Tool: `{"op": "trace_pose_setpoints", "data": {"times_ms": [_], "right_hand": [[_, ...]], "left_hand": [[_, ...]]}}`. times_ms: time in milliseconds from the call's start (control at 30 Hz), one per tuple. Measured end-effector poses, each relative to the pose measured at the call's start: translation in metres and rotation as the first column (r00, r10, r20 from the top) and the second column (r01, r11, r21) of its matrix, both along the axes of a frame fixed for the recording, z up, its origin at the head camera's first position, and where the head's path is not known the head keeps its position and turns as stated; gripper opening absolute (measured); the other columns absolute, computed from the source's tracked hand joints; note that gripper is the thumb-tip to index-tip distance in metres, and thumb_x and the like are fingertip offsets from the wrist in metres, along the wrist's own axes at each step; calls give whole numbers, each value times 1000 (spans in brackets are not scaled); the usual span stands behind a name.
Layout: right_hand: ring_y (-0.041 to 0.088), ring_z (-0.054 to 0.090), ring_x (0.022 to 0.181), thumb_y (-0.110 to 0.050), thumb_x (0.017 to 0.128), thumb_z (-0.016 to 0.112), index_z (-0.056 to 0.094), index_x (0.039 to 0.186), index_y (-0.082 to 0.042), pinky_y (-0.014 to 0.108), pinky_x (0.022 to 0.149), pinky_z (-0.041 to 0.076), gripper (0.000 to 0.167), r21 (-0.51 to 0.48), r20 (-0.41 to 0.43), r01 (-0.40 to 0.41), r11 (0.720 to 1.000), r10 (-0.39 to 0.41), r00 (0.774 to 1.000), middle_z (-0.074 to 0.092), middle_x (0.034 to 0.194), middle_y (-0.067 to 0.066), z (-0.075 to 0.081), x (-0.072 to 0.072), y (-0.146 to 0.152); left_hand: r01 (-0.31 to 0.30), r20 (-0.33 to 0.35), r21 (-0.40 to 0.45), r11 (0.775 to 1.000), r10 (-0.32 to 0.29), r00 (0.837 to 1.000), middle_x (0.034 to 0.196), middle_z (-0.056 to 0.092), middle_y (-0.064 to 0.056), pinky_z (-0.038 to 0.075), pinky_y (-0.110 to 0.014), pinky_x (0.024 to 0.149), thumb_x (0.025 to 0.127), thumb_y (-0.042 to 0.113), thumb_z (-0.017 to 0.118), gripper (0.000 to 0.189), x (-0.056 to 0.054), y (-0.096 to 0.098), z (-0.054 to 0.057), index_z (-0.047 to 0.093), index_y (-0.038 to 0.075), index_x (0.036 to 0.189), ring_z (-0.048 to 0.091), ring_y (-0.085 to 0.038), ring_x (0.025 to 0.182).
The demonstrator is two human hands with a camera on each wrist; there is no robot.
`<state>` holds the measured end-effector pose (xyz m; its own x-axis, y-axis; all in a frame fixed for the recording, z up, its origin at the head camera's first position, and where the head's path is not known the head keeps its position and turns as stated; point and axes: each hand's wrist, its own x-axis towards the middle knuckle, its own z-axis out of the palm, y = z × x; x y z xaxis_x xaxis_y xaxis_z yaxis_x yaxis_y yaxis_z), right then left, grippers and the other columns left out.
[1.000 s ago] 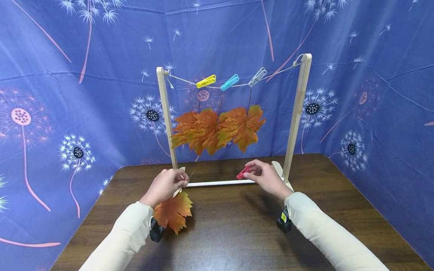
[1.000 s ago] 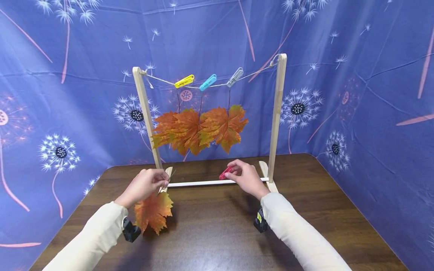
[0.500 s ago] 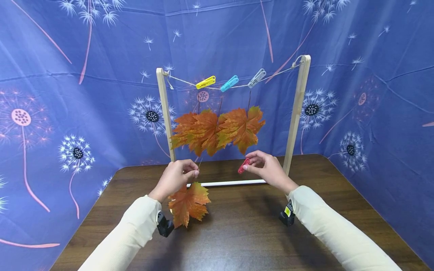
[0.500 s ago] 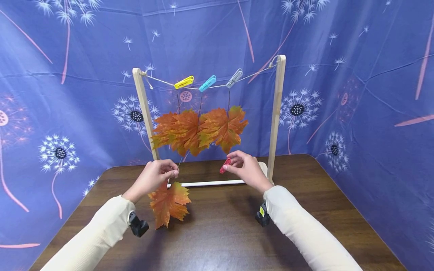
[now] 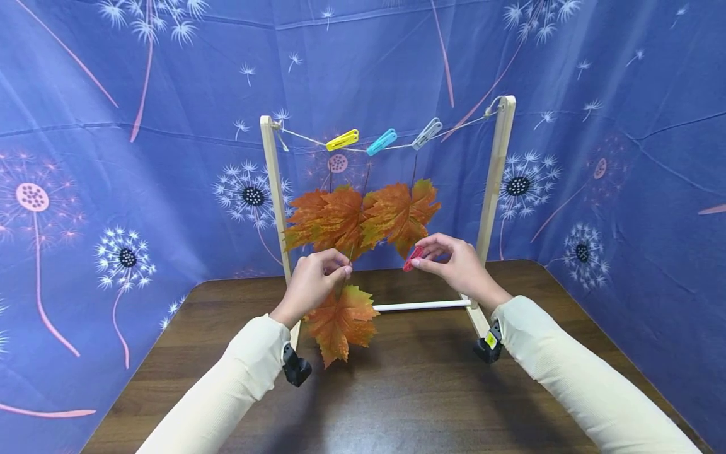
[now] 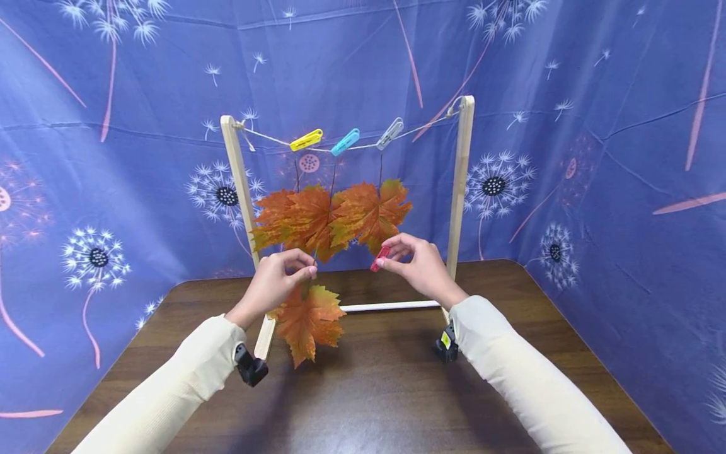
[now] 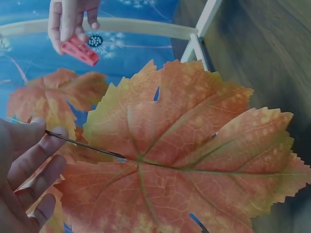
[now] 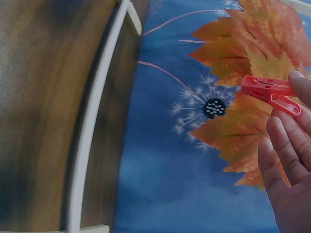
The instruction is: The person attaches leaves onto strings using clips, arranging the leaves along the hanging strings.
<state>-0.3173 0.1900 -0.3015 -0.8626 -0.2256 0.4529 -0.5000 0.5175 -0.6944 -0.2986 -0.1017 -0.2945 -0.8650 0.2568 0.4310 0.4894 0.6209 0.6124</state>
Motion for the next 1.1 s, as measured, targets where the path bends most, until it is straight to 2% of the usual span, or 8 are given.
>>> {"op": "trace_pose_setpoints", "data": {"times_ms": [267,467,567,600,767,967,1100], "right_hand": [[22,69,89,-22,91,79,71,118,-5,27,70,50,32,14,-10,40,999,-39,999,75,97,8,24,2,10],[22,68,88,-23,92,78,73,115,-7,27,69,49,28,34,-56,79,996,-77,995,75,97,9,41,1,18],[23,67,87,-23,93,78,73,113,-6,26,68,49,27,32,-72,84,996,-82,994,75,99,11,50,2,22],[23,67,87,-24,93,78,73,113,-7,25,68,49,27,29,-73,88,996,-86,994,75,99,11,53,2,23],[17,66,86,-25,92,78,74,113,-7,22,70,49,28,0,-86,104,995,-104,991,75,100,12,68,2,29],[8,64,83,-25,92,78,75,113,-6,21,68,48,29,-20,-103,118,993,-119,987,76,99,9,83,4,36],[6,64,81,-25,92,79,74,115,-4,20,67,47,32,-54,-96,130,990,-134,986,77,98,3,92,3,41]], "left_hand": [[20,-9,47,999,-19,1000,84,76,3,52,-41,77,97,18,71,7,-6,19,12,74,12,98,72,-18,85],[39,-6,76,996,-39,999,86,76,3,53,-40,77,98,19,70,9,-8,34,24,74,12,100,71,-17,86],[46,-15,84,995,-45,999,86,76,2,51,-38,75,98,20,70,10,-10,42,29,74,12,101,69,-16,81],[49,-19,86,995,-48,999,85,76,2,50,-37,72,98,21,70,10,-10,44,30,74,12,102,67,-17,74],[69,-36,113,991,-65,997,86,76,-1,45,-32,67,98,19,71,10,-13,57,38,74,11,102,60,-19,64],[76,-53,129,989,-70,996,89,77,-2,47,-33,70,98,18,71,9,-16,70,46,74,11,102,69,-16,81],[91,-74,135,987,-82,994,90,78,-2,50,-34,72,98,18,70,11,-18,79,51,74,10,104,70,-17,85]]}}
